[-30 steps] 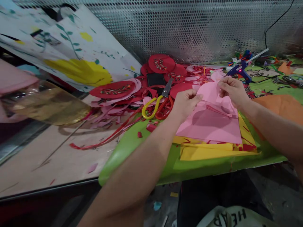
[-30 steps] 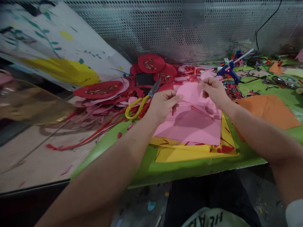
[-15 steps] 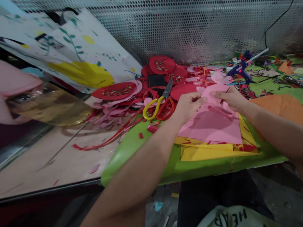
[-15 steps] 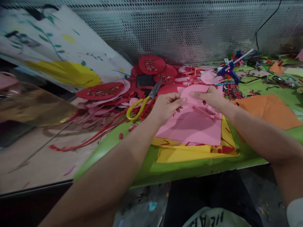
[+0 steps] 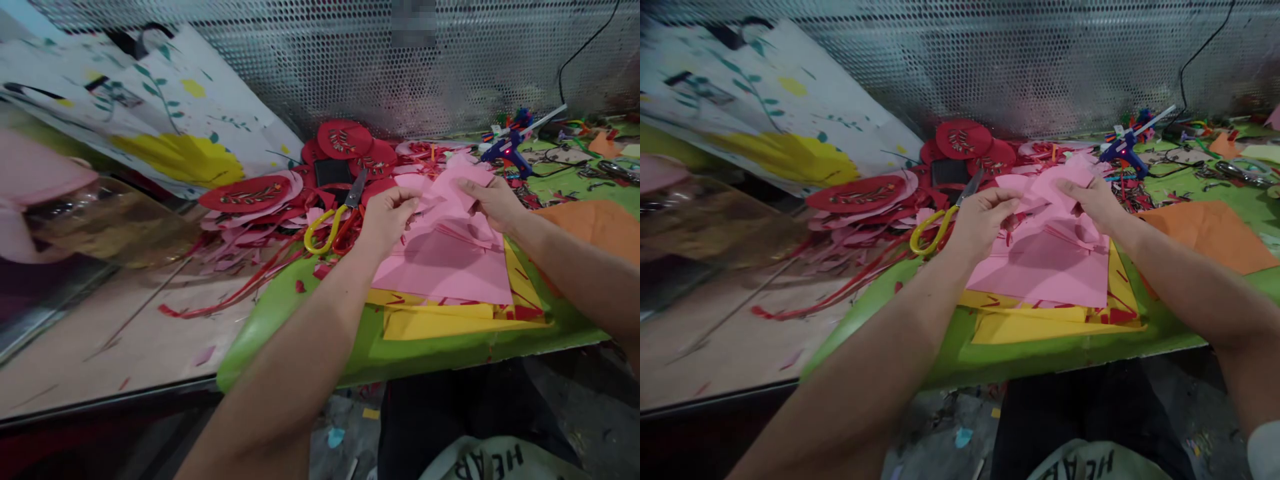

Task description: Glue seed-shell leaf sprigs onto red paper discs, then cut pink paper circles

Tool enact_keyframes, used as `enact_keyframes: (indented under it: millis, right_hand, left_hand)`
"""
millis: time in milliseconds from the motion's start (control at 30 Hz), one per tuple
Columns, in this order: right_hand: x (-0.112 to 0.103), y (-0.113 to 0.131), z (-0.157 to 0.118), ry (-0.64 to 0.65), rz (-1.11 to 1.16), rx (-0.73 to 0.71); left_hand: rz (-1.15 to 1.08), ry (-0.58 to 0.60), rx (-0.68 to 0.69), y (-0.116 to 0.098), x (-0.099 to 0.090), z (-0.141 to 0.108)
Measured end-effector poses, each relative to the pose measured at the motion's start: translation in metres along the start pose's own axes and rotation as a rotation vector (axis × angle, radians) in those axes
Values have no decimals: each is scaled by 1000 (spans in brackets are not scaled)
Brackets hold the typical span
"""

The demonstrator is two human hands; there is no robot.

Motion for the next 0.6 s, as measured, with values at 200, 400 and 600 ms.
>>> enact_keyframes:
  millis: [200,400,600]
  right_hand:
    - [1,1,-1,0,-18,14]
    - [-6,0,2,-51,4,37]
    - [-13,1,4,-148,1,18]
  left_hand:
    - [23,-11,37,2,-1,3]
    - [15,10,42,0,0,3]
    - [-23,-13,61,-1,-2,3]
Point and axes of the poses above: each hand's wrist, its own z-axis towards the middle knuckle, its own x-axis out of the palm, y = z × x, the point moved 7 cm from there along z, towards the middle knuckle, and after that the axes turned 2 degrees about z, right-handed, at the moved point
